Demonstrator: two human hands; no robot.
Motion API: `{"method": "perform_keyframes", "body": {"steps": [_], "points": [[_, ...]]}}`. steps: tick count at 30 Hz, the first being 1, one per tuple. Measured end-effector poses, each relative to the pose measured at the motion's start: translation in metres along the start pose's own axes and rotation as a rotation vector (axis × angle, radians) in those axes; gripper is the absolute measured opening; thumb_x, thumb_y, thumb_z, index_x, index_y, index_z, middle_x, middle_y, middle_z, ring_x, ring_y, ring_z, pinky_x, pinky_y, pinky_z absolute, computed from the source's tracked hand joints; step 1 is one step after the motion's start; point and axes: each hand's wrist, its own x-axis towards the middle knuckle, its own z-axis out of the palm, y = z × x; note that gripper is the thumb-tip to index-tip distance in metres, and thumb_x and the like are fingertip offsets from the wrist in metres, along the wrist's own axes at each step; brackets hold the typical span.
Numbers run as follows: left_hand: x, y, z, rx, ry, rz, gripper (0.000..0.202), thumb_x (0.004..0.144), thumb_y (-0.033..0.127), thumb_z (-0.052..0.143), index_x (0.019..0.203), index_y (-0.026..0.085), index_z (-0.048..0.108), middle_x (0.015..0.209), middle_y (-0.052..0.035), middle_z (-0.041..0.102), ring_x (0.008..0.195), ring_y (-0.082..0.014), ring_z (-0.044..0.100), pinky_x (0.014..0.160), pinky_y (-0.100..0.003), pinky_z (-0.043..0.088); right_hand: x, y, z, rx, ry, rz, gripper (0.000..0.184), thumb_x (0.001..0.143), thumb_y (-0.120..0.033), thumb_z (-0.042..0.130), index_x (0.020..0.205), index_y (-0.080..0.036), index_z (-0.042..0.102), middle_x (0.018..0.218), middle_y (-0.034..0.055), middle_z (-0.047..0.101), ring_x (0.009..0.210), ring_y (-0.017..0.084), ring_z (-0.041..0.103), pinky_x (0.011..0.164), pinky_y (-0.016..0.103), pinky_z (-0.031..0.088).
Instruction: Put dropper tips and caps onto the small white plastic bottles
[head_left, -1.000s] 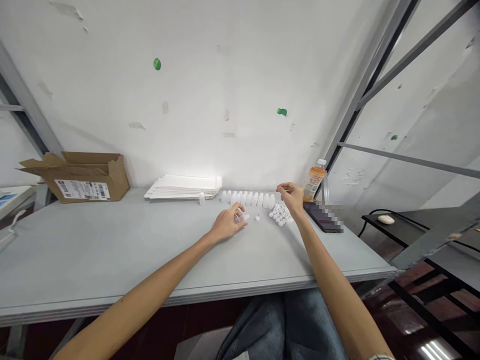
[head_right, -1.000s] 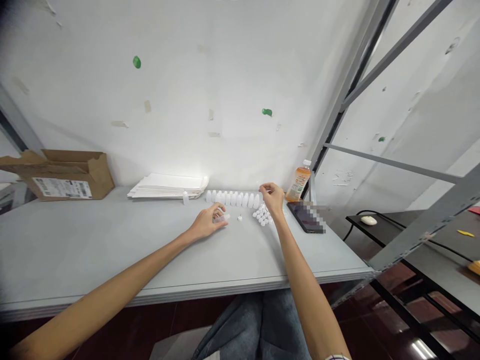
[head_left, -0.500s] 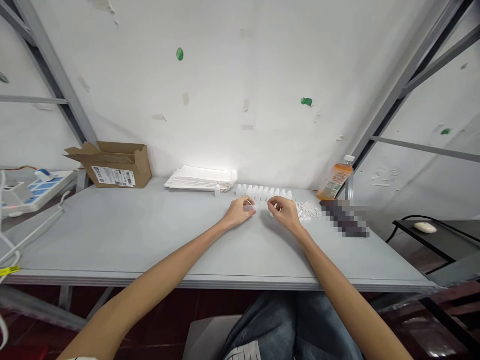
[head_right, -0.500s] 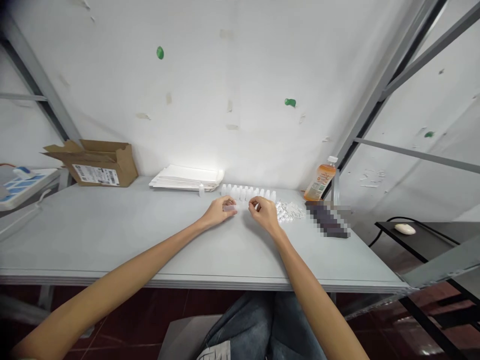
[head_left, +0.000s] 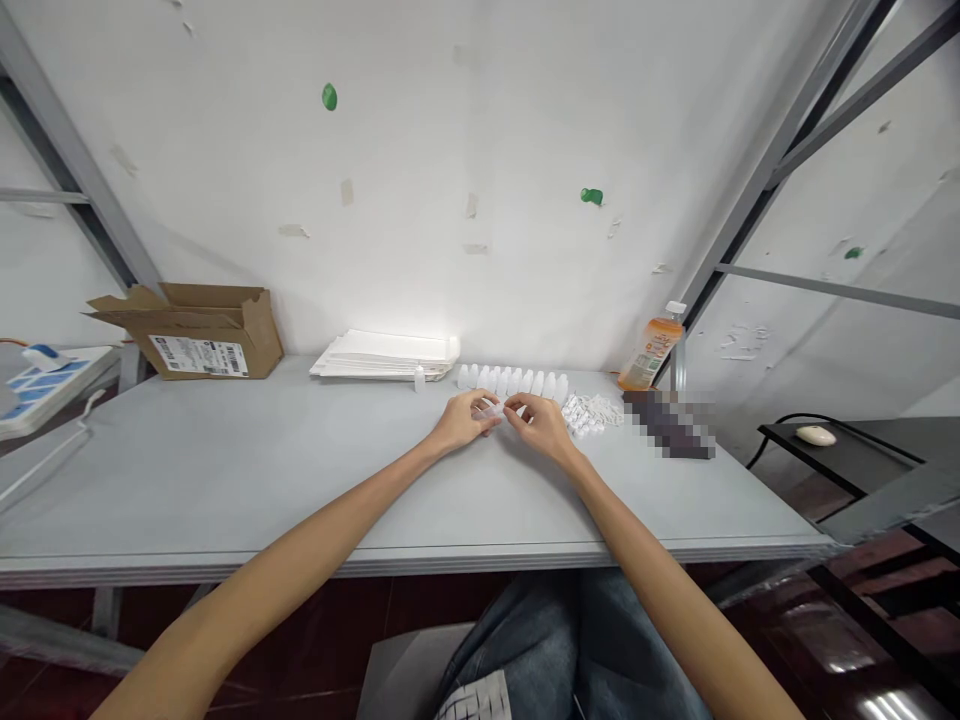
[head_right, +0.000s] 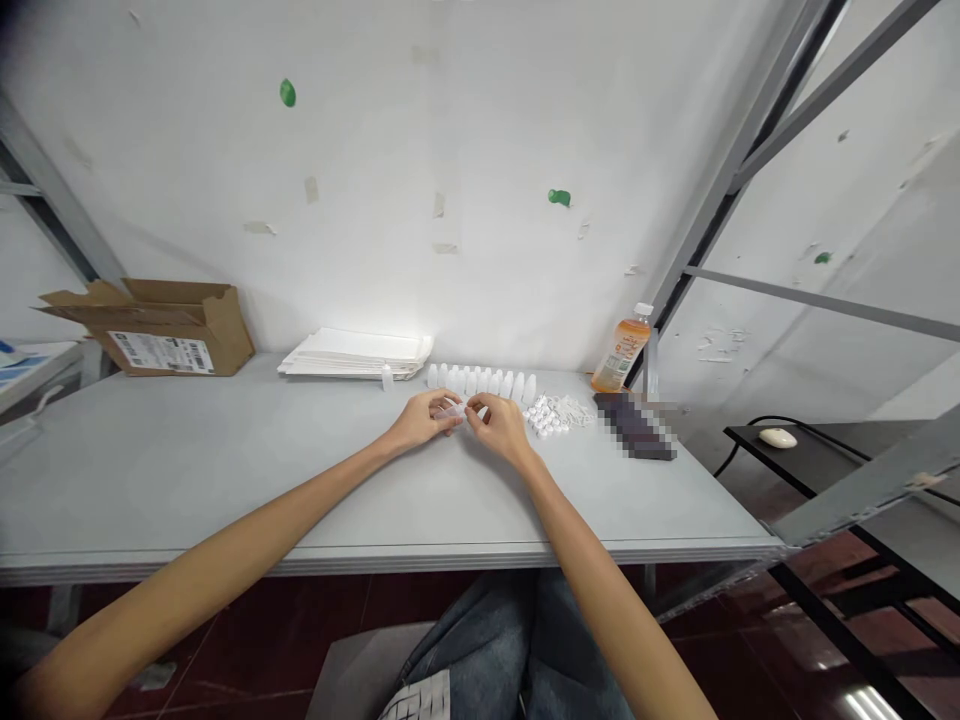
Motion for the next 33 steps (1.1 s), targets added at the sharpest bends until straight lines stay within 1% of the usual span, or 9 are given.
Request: {"method": "perform_keyframes", "body": {"steps": [4, 8, 12, 15, 18, 23, 27, 30, 33], "points": [[-0.001, 0.000, 0.001, -0.022, -0.018, 0.004, 0.035, 0.071, 0.038, 0.072, 0.095, 0.016, 0.061, 0.079, -0.0017, 0.065, 0.052, -0.0115, 0.061, 0.057, -0.026, 0.049, 0.001, 0.002, -0.001, 0.183, -0.074, 0.070, 0.022, 0.083, -0.033, 0.053, 0.089, -0.018, 0.068, 0.077, 0.0020, 0.070, 0.047, 0.011, 0.056, 0.052, 0.024, 0.042], [-0.003, 0.001, 0.002, -0.036, -0.031, 0.002, 0.034, 0.071, 0.037, 0.072, 0.094, 0.017, 0.058, 0.077, -0.0009, 0.065, 0.052, -0.0116, 0.062, 0.057, -0.025, 0.048, 0.003, 0.003, -0.002, 0.335, -0.130, 0.124, 0.022, 0.079, -0.034, 0.057, 0.086, -0.017, 0.068, 0.076, 0.0030, 0.069, 0.048, 0.012, 0.059, 0.047, 0.023, 0.042], [-0.004, 0.001, 0.002, -0.075, -0.057, -0.005, 0.037, 0.072, 0.036, 0.071, 0.098, 0.019, 0.052, 0.078, 0.0006, 0.064, 0.054, -0.0114, 0.063, 0.054, -0.023, 0.046, 0.004, 0.003, -0.006, 0.458, -0.169, 0.191, 0.023, 0.075, -0.036, 0.063, 0.085, -0.016, 0.068, 0.074, 0.0044, 0.069, 0.050, 0.013, 0.060, 0.041, 0.022, 0.038], [-0.004, 0.000, 0.002, -0.083, -0.071, 0.004, 0.038, 0.073, 0.035, 0.071, 0.100, 0.020, 0.049, 0.077, 0.0020, 0.063, 0.056, -0.0112, 0.064, 0.053, -0.021, 0.044, 0.004, 0.003, -0.009, 0.525, -0.207, 0.216, 0.026, 0.073, -0.039, 0.067, 0.084, -0.015, 0.068, 0.072, 0.0050, 0.068, 0.052, 0.014, 0.061, 0.039, 0.021, 0.037], [-0.004, -0.001, 0.001, -0.091, -0.081, 0.010, 0.039, 0.072, 0.032, 0.071, 0.101, 0.020, 0.048, 0.079, 0.0020, 0.063, 0.058, -0.0120, 0.065, 0.053, -0.021, 0.044, 0.004, 0.004, -0.010, 0.572, -0.243, 0.208, 0.030, 0.072, -0.042, 0.069, 0.085, -0.014, 0.069, 0.070, 0.0047, 0.067, 0.052, 0.014, 0.061, 0.039, 0.021, 0.039], [-0.006, -0.001, 0.000, -0.077, -0.064, 0.045, 0.038, 0.071, 0.031, 0.071, 0.100, 0.020, 0.049, 0.079, 0.0004, 0.066, 0.060, -0.0136, 0.066, 0.056, -0.022, 0.045, 0.003, 0.004, -0.010, 0.577, -0.267, 0.192, 0.033, 0.073, -0.043, 0.069, 0.089, -0.014, 0.072, 0.069, 0.0048, 0.068, 0.053, 0.015, 0.061, 0.040, 0.022, 0.041], [-0.009, 0.000, 0.001, 0.033, -0.019, 0.100, 0.038, 0.072, 0.030, 0.071, 0.104, 0.020, 0.052, 0.084, -0.0019, 0.071, 0.064, -0.0146, 0.066, 0.058, -0.023, 0.045, 0.003, 0.003, -0.011, 0.538, -0.272, 0.170, 0.033, 0.073, -0.043, 0.069, 0.088, -0.013, 0.073, 0.065, 0.0048, 0.067, 0.053, 0.015, 0.061, 0.042, 0.022, 0.041], [-0.011, 0.000, 0.002, 0.211, 0.008, 0.180, 0.035, 0.075, 0.027, 0.068, 0.106, 0.022, 0.053, 0.088, -0.0006, 0.074, 0.065, -0.0140, 0.065, 0.062, -0.024, 0.045, 0.003, 0.004, -0.013, 0.485, -0.274, 0.164, 0.033, 0.073, -0.042, 0.069, 0.087, -0.012, 0.074, 0.063, 0.0050, 0.067, 0.054, 0.014, 0.060, 0.044, 0.022, 0.040], [-0.012, 0.001, 0.001, 0.369, 0.041, 0.255, 0.031, 0.079, 0.025, 0.063, 0.109, 0.024, 0.053, 0.092, 0.0012, 0.074, 0.062, -0.0129, 0.062, 0.064, -0.025, 0.044, 0.002, 0.004, -0.013, 0.473, -0.279, 0.141, 0.034, 0.075, -0.041, 0.067, 0.090, -0.011, 0.074, 0.061, 0.0052, 0.066, 0.054, 0.015, 0.059, 0.044, 0.022, 0.040]]}}
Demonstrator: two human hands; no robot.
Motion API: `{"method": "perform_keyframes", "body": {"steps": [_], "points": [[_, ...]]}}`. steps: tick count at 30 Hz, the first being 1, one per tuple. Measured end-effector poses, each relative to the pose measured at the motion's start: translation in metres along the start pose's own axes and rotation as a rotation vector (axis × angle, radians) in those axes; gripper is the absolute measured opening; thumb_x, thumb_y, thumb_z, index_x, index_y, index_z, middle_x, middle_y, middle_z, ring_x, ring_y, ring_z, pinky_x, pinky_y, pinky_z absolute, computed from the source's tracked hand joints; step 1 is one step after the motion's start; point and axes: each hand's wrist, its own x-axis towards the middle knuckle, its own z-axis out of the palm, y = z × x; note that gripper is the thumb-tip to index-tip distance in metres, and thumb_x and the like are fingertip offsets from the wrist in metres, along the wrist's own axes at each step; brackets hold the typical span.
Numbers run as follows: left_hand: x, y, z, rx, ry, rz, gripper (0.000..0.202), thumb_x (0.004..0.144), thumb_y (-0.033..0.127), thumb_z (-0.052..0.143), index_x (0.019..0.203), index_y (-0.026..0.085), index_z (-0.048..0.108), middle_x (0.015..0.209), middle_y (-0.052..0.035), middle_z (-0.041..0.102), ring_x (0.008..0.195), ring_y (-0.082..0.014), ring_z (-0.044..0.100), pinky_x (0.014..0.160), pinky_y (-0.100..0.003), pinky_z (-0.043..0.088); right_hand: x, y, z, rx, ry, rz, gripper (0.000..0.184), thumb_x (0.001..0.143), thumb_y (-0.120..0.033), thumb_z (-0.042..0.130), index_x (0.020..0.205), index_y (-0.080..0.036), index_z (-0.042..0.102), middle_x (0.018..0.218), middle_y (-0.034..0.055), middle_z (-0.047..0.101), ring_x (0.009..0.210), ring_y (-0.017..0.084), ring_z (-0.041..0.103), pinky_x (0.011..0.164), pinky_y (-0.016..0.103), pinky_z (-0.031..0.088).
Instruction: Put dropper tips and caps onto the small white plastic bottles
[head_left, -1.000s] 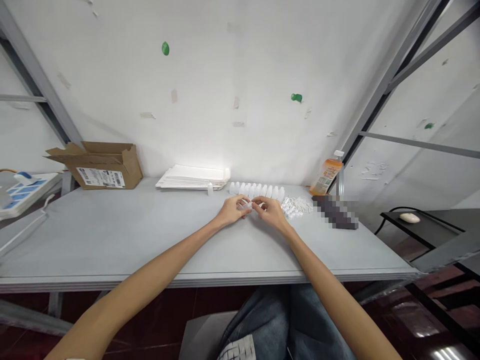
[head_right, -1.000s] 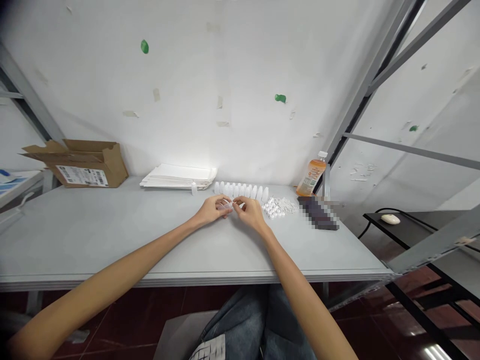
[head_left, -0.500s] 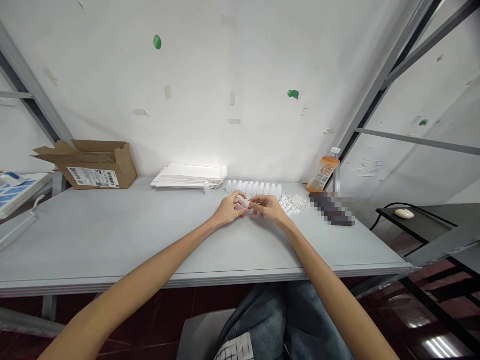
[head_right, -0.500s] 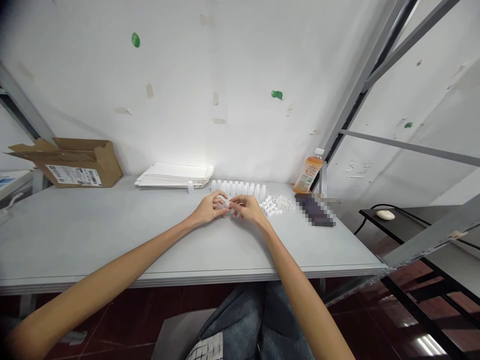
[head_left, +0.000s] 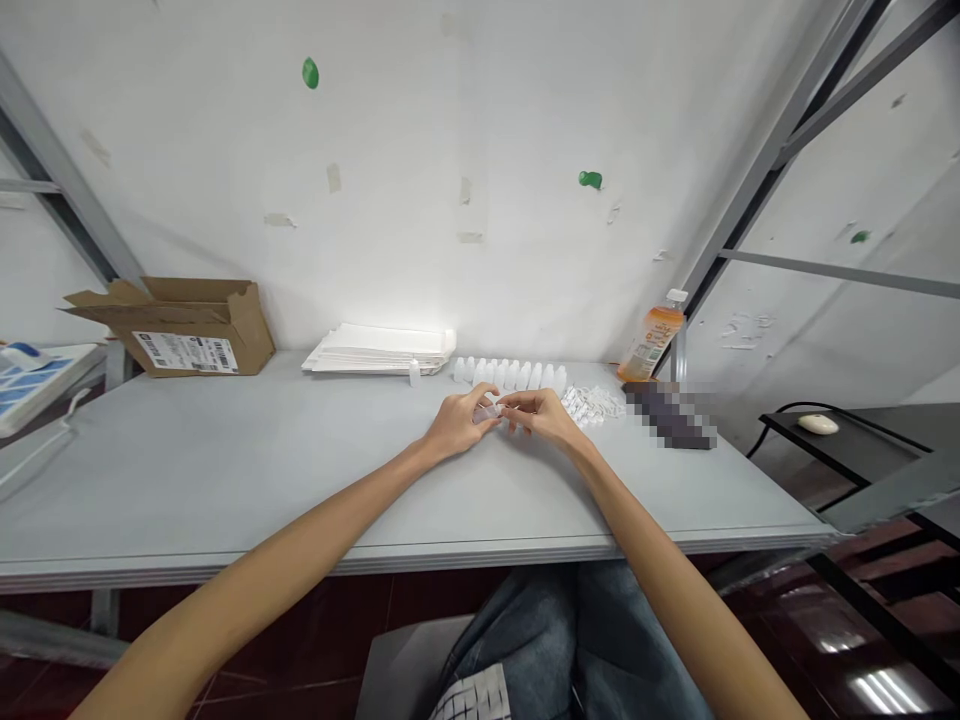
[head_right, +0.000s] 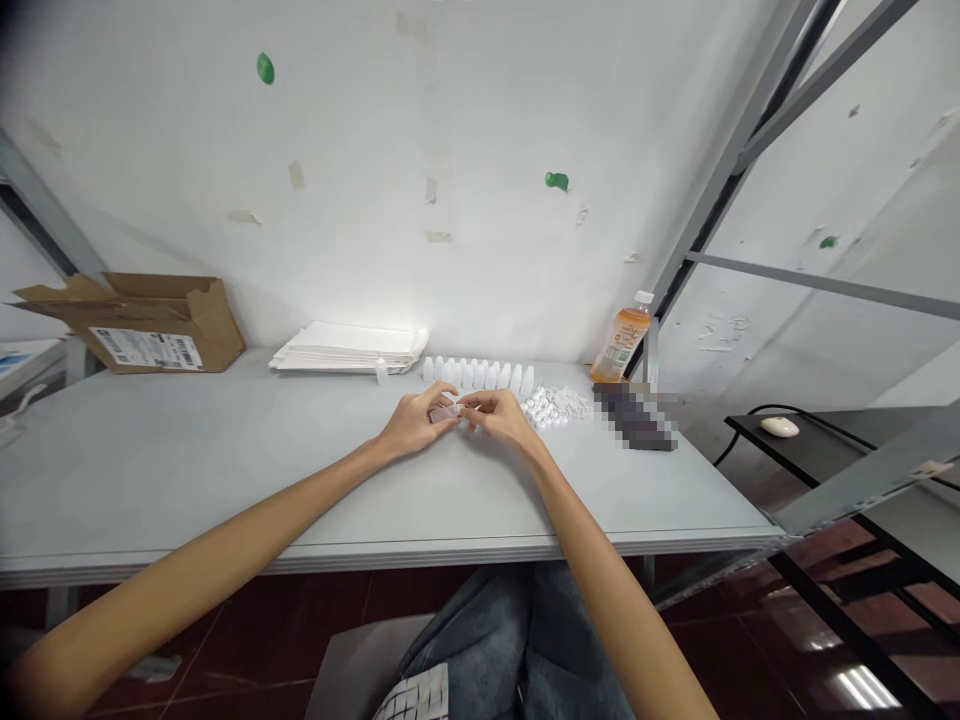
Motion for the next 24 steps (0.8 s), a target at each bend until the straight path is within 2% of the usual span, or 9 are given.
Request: {"method": "perform_keyframes", "body": {"steps": [3, 7, 8, 12, 16, 18, 21, 24], "points": [[0.000, 0.000, -0.001, 0.097, 0.037, 0.051, 0.032, 0.080, 0.021, 0.061, 0.112, 0.025, 0.053, 0.094, 0.0011, 0.074, 0.063, -0.0132, 0.062, 0.064, -0.025, 0.044, -0.001, 0.001, 0.001, -0.025, 0.031, -0.038, 0.034, 0.077, -0.040, 0.065, 0.094, -0.013, 0.075, 0.067, 0.0063, 0.069, 0.054, 0.015, 0.059, 0.044, 0.023, 0.039], [0.000, 0.001, -0.004, 0.150, 0.023, 0.093, 0.032, 0.080, 0.019, 0.060, 0.111, 0.024, 0.054, 0.096, -0.0008, 0.074, 0.067, -0.0147, 0.064, 0.065, -0.025, 0.043, -0.002, 0.002, 0.004, -0.045, 0.079, -0.074, 0.031, 0.076, -0.039, 0.067, 0.093, -0.015, 0.076, 0.091, 0.0095, 0.072, 0.054, 0.013, 0.059, 0.044, 0.023, 0.041], [0.000, 0.002, -0.004, 0.146, 0.022, 0.094, 0.031, 0.080, 0.019, 0.060, 0.110, 0.023, 0.054, 0.095, -0.0011, 0.073, 0.066, -0.0145, 0.063, 0.064, -0.024, 0.043, -0.002, 0.002, 0.004, -0.038, 0.074, -0.072, 0.032, 0.075, -0.039, 0.067, 0.094, -0.015, 0.076, 0.090, 0.0094, 0.072, 0.053, 0.012, 0.058, 0.044, 0.023, 0.041], [0.000, 0.007, -0.005, 0.051, 0.019, 0.088, 0.021, 0.081, 0.024, 0.061, 0.101, 0.022, 0.055, 0.093, -0.0009, 0.073, 0.063, -0.0128, 0.060, 0.062, -0.023, 0.042, -0.002, 0.000, 0.001, 0.049, 0.019, -0.035, 0.034, 0.077, -0.041, 0.066, 0.094, -0.012, 0.076, 0.067, 0.0061, 0.067, 0.049, 0.012, 0.054, 0.043, 0.023, 0.041], [0.002, 0.012, -0.003, -0.079, -0.002, 0.079, 0.017, 0.083, 0.026, 0.059, 0.099, 0.021, 0.056, 0.086, -0.0004, 0.072, 0.065, -0.0126, 0.059, 0.062, -0.022, 0.042, -0.003, -0.004, -0.003, 0.134, 0.004, -0.024, 0.031, 0.077, -0.039, 0.065, 0.085, -0.011, 0.075, 0.072, 0.0077, 0.068, 0.053, 0.013, 0.058, 0.044, 0.023, 0.043], [0.002, 0.013, -0.002, -0.135, -0.020, 0.058, 0.017, 0.084, 0.027, 0.059, 0.100, 0.021, 0.056, 0.082, 0.0000, 0.071, 0.063, -0.0123, 0.059, 0.061, -0.022, 0.042, -0.004, -0.005, -0.005, 0.132, -0.015, -0.018, 0.029, 0.077, -0.038, 0.065, 0.082, -0.011, 0.074, 0.069, 0.0070, 0.067, 0.053, 0.013, 0.059, 0.046, 0.023, 0.043], [0.002, 0.014, -0.002, -0.210, -0.065, 0.016, 0.018, 0.085, 0.030, 0.057, 0.100, 0.020, 0.054, 0.078, 0.0001, 0.071, 0.059, -0.0124, 0.059, 0.059, -0.023, 0.042, -0.005, -0.005, -0.006, 0.109, -0.033, -0.009, 0.029, 0.077, -0.039, 0.066, 0.082, -0.011, 0.074, 0.062, 0.0058, 0.066, 0.052, 0.013, 0.058, 0.047, 0.024, 0.044], [0.001, 0.016, -0.003, -0.246, -0.132, -0.032, 0.018, 0.088, 0.033, 0.052, 0.101, 0.021, 0.051, 0.079, -0.0004, 0.070, 0.060, -0.0134, 0.060, 0.058, -0.024, 0.043, -0.006, -0.005, -0.008, 0.112, -0.044, 0.011, 0.031, 0.076, -0.040, 0.067, 0.084, -0.011, 0.074, 0.069, 0.0077, 0.069, 0.054, 0.014, 0.059, 0.047, 0.024, 0.044]]}}
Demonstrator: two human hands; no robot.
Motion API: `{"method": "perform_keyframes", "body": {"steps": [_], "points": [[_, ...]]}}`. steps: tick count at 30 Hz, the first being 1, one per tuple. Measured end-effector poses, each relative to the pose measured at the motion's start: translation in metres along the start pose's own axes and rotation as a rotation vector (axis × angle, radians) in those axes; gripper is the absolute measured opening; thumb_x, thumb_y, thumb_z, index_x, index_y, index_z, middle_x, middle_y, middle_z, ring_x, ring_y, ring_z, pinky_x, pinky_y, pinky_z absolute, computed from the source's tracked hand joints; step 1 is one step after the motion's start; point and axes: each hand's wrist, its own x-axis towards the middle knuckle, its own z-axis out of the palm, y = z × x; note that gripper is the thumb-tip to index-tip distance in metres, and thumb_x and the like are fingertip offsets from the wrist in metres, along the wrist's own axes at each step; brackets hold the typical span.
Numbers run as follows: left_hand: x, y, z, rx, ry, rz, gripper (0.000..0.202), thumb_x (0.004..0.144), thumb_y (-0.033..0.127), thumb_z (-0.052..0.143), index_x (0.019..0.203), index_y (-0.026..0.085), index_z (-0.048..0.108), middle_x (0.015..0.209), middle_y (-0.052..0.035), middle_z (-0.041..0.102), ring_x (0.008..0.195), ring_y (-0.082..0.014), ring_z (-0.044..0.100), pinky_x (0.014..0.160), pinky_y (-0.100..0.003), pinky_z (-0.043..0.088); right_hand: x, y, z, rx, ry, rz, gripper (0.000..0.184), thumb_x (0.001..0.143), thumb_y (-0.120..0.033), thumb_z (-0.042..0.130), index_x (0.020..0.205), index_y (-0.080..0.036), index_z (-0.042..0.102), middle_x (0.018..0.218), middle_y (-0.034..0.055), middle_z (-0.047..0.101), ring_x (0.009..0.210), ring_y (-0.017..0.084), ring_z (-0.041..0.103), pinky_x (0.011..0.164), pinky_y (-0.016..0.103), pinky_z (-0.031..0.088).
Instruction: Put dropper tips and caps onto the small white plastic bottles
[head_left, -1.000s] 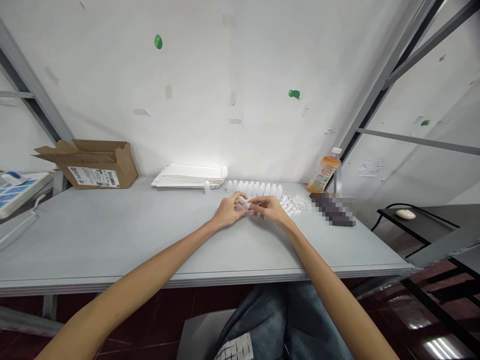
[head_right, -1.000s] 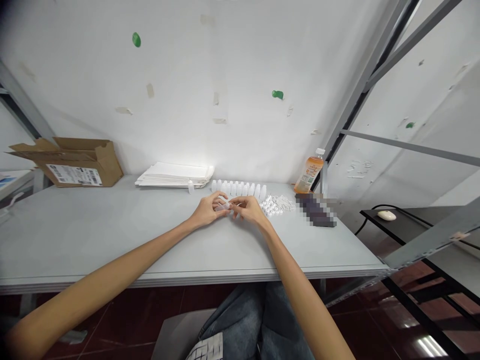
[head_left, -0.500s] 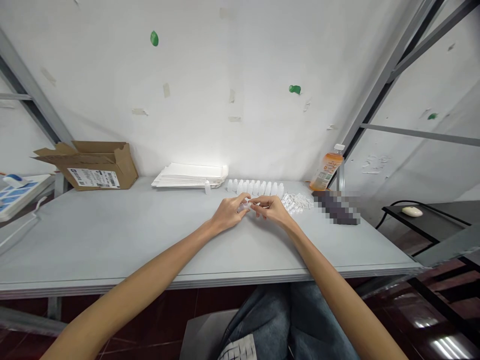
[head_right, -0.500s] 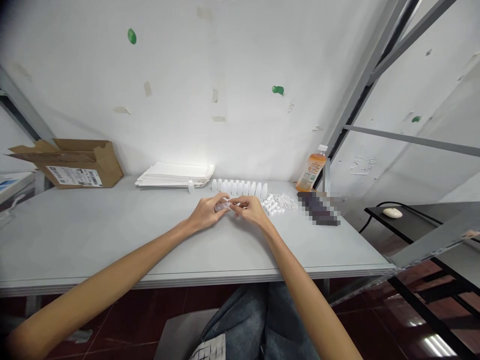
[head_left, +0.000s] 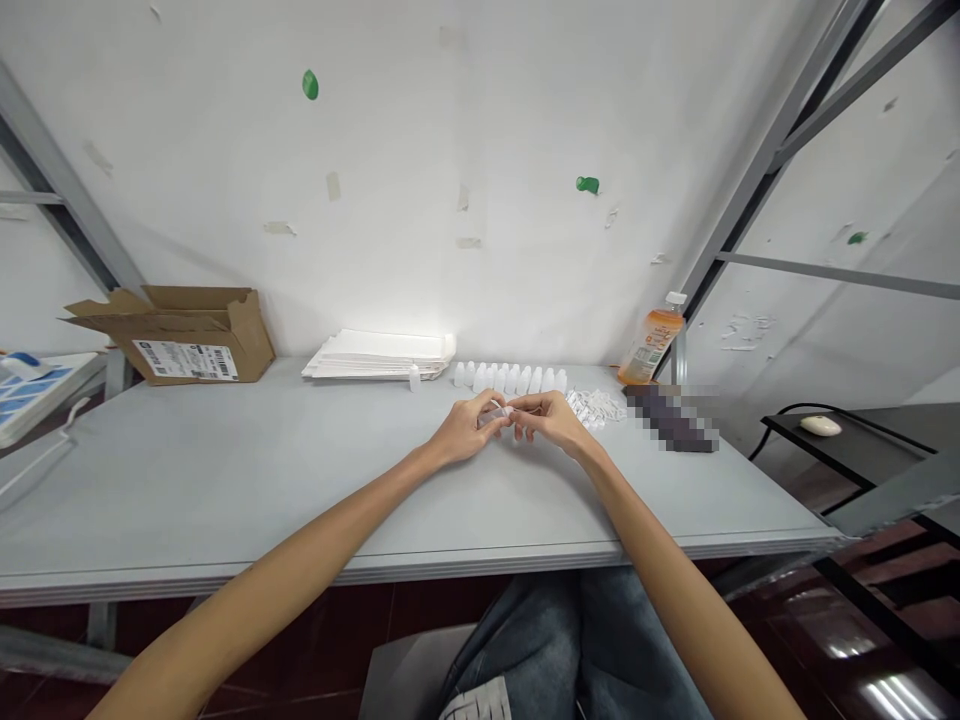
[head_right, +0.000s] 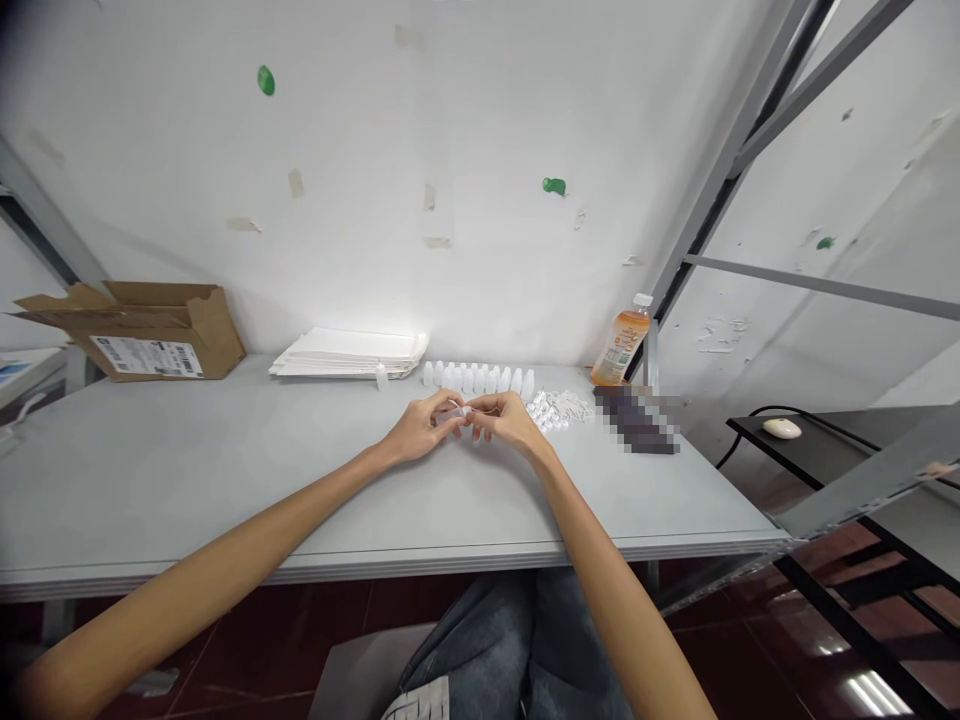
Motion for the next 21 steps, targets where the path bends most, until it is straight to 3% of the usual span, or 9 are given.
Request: {"method": "perform_keyframes", "body": {"steps": [4, 8, 12, 17, 21], "points": [[-0.0016, 0.0036, -0.0023, 0.056, -0.066, -0.011, 0.015, 0.092, 0.033, 0.045, 0.102, 0.022, 0.048, 0.087, -0.0016, 0.068, 0.074, -0.0169, 0.063, 0.068, -0.028, 0.044, -0.0006, -0.0012, -0.0002, 0.011, -0.020, 0.023, 0.036, 0.074, -0.044, 0.069, 0.086, -0.011, 0.074, 0.075, 0.0095, 0.070, 0.055, 0.015, 0.061, 0.047, 0.024, 0.044], [-0.0022, 0.0049, -0.0028, 0.107, -0.038, 0.017, 0.012, 0.092, 0.032, 0.043, 0.097, 0.022, 0.046, 0.093, -0.0033, 0.065, 0.087, -0.0200, 0.060, 0.075, -0.031, 0.042, -0.0013, -0.0041, 0.0028, 0.013, 0.000, 0.036, 0.035, 0.072, -0.045, 0.070, 0.081, -0.011, 0.073, 0.071, 0.0075, 0.068, 0.054, 0.015, 0.061, 0.046, 0.024, 0.043], [-0.0008, 0.0039, -0.0010, -0.046, -0.043, -0.036, 0.013, 0.090, 0.032, 0.047, 0.097, 0.022, 0.044, 0.092, -0.0026, 0.064, 0.087, -0.0183, 0.059, 0.077, -0.031, 0.042, -0.0007, -0.0050, 0.0052, 0.023, 0.016, 0.028, 0.034, 0.072, -0.045, 0.070, 0.079, -0.011, 0.072, 0.070, 0.0072, 0.068, 0.054, 0.015, 0.061, 0.046, 0.025, 0.044], [0.0042, 0.0020, 0.0008, -0.379, -0.006, -0.163, 0.027, 0.084, 0.033, 0.056, 0.104, 0.023, 0.040, 0.081, 0.0019, 0.059, 0.064, -0.0105, 0.054, 0.055, -0.021, 0.039, 0.0012, -0.0029, 0.0042, 0.031, 0.061, -0.004, 0.034, 0.073, -0.043, 0.069, 0.080, -0.011, 0.073, 0.071, 0.0076, 0.068, 0.053, 0.014, 0.061, 0.046, 0.025, 0.044], [0.0075, 0.0039, -0.0013, -0.488, 0.083, -0.269, 0.026, 0.081, 0.032, 0.061, 0.098, 0.020, 0.044, 0.071, 0.0041, 0.053, 0.051, -0.0072, 0.049, 0.042, -0.017, 0.033, 0.0025, -0.0015, 0.0021, 0.054, 0.121, -0.033, 0.031, 0.072, -0.042, 0.070, 0.077, -0.012, 0.072, 0.070, 0.0068, 0.067, 0.052, 0.013, 0.060, 0.046, 0.024, 0.045]]}}
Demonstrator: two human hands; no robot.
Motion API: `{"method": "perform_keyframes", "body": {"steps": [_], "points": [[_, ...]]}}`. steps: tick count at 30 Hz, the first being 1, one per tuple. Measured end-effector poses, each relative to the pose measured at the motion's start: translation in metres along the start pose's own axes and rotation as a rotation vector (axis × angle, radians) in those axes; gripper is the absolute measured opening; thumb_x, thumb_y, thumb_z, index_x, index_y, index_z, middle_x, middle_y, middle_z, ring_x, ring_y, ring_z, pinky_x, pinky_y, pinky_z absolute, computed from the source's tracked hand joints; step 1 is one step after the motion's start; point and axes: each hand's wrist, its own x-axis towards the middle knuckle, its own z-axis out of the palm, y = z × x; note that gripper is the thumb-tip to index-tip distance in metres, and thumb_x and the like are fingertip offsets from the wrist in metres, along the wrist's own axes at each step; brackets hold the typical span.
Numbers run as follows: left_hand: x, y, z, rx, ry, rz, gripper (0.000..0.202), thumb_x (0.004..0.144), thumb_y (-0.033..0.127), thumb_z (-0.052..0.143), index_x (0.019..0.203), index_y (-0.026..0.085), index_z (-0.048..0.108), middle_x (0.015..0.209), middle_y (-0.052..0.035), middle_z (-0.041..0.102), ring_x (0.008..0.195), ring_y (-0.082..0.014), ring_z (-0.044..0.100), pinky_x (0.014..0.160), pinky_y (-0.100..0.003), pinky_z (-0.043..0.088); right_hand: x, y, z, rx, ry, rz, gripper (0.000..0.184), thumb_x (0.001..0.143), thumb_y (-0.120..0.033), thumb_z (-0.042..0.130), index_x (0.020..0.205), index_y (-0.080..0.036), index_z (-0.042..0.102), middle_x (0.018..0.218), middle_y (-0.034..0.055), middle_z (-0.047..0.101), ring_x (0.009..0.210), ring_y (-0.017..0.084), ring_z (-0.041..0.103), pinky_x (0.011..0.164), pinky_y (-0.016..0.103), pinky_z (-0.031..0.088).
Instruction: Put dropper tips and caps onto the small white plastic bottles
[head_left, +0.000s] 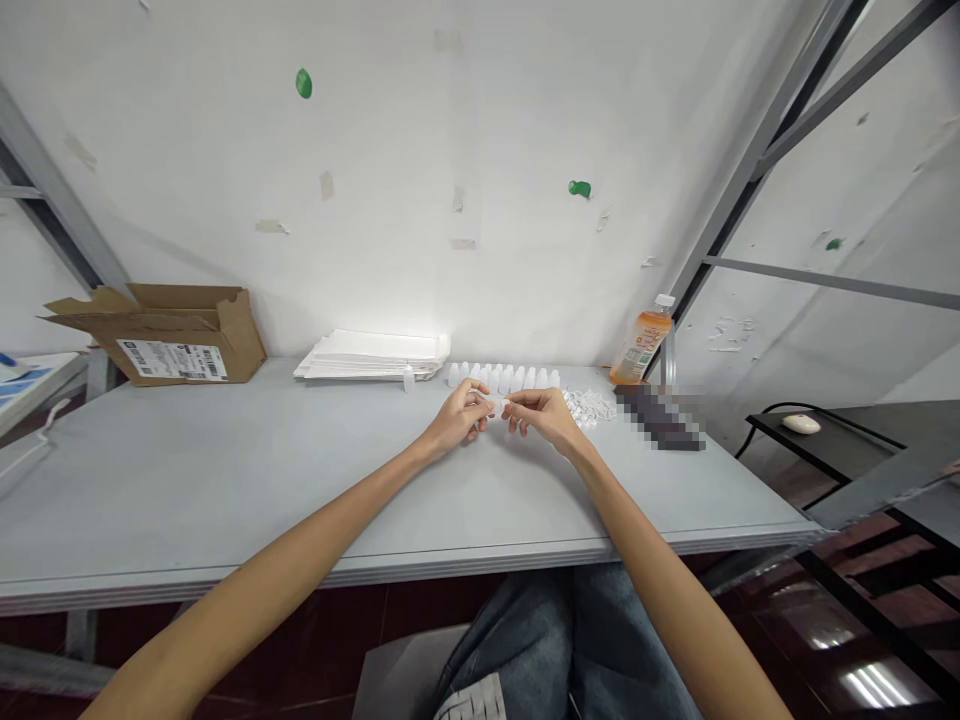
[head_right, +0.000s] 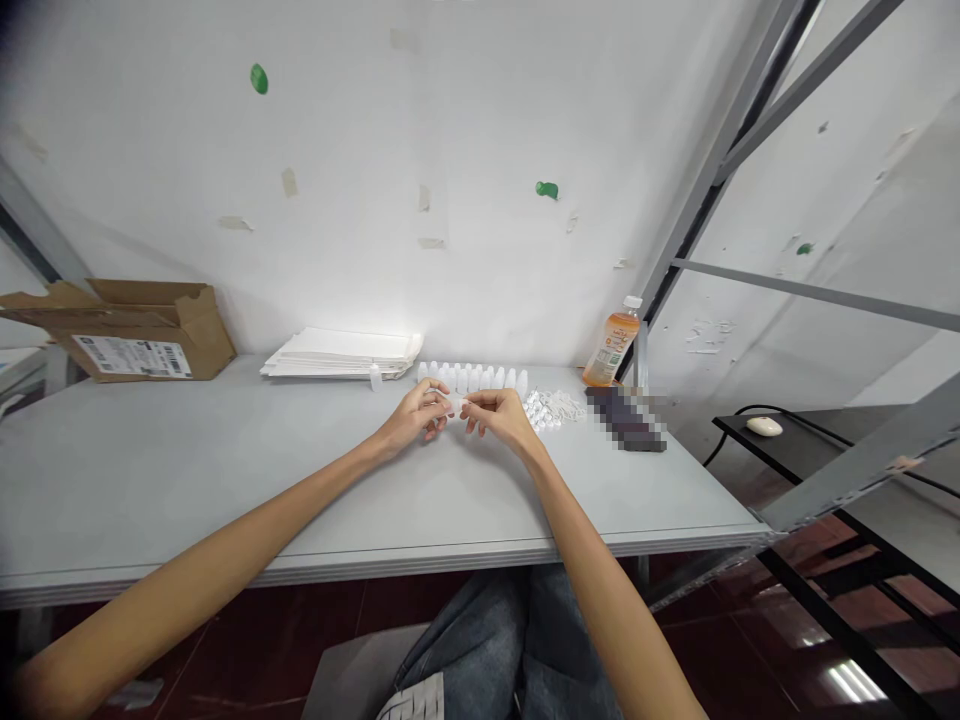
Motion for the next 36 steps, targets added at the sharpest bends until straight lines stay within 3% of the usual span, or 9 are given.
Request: {"method": "perform_keyframes", "body": {"steps": [5, 10, 15, 25, 30, 36], "points": [[0.001, 0.001, -0.004, -0.014, -0.004, 0.004, 0.027, 0.079, 0.037, 0.067, 0.081, 0.014, 0.053, 0.065, 0.0024, 0.052, 0.047, -0.0054, 0.046, 0.037, -0.018, 0.034, 0.000, -0.002, 0.000, 0.014, 0.018, 0.030, 0.034, 0.071, -0.044, 0.071, 0.079, -0.011, 0.071, 0.073, 0.0080, 0.068, 0.053, 0.014, 0.061, 0.044, 0.024, 0.045], [0.002, 0.001, -0.012, -0.034, -0.067, 0.022, 0.035, 0.070, 0.041, 0.077, 0.077, 0.011, 0.058, 0.070, -0.0017, 0.059, 0.050, -0.0067, 0.051, 0.039, -0.020, 0.038, -0.001, -0.001, 0.004, 0.022, -0.042, 0.050, 0.040, 0.072, -0.041, 0.070, 0.098, -0.011, 0.071, 0.086, 0.0107, 0.070, 0.054, 0.014, 0.063, 0.044, 0.024, 0.047], [0.002, 0.002, -0.018, 0.018, -0.116, -0.009, 0.038, 0.069, 0.042, 0.079, 0.077, 0.011, 0.060, 0.057, 0.0013, 0.056, 0.047, -0.0077, 0.052, 0.043, -0.022, 0.042, -0.001, 0.002, 0.007, 0.011, -0.072, 0.028, 0.037, 0.073, -0.041, 0.069, 0.093, -0.010, 0.072, 0.077, 0.0094, 0.068, 0.058, 0.017, 0.064, 0.046, 0.026, 0.049], [0.009, -0.014, -0.024, 0.104, -0.092, 0.030, 0.040, 0.060, 0.039, 0.083, 0.079, 0.012, 0.061, 0.059, 0.0004, 0.060, 0.051, -0.0115, 0.058, 0.051, -0.026, 0.049, -0.001, 0.004, 0.011, 0.129, -0.022, 0.087, 0.029, 0.067, -0.032, 0.073, 0.086, -0.011, 0.071, 0.065, 0.0055, 0.067, 0.064, 0.019, 0.066, 0.058, 0.034, 0.057], [0.010, -0.017, -0.023, 0.257, -0.052, 0.113, 0.031, 0.062, 0.032, 0.079, 0.078, 0.014, 0.060, 0.060, 0.0006, 0.060, 0.055, -0.0123, 0.058, 0.053, -0.025, 0.046, -0.001, 0.007, 0.011, 0.179, 0.000, 0.112, 0.027, 0.064, -0.029, 0.075, 0.084, -0.012, 0.072, 0.064, 0.0038, 0.067, 0.064, 0.018, 0.066, 0.066, 0.036, 0.058], [0.007, -0.009, -0.020, 0.499, 0.007, 0.292, 0.010, 0.069, 0.022, 0.067, 0.076, 0.015, 0.063, 0.077, -0.0028, 0.066, 0.064, -0.0126, 0.056, 0.061, -0.026, 0.046, 0.000, 0.011, 0.011, 0.235, 0.037, 0.119, 0.027, 0.063, -0.029, 0.076, 0.084, -0.012, 0.073, 0.065, 0.0020, 0.065, 0.063, 0.016, 0.064, 0.070, 0.038, 0.059]]}}
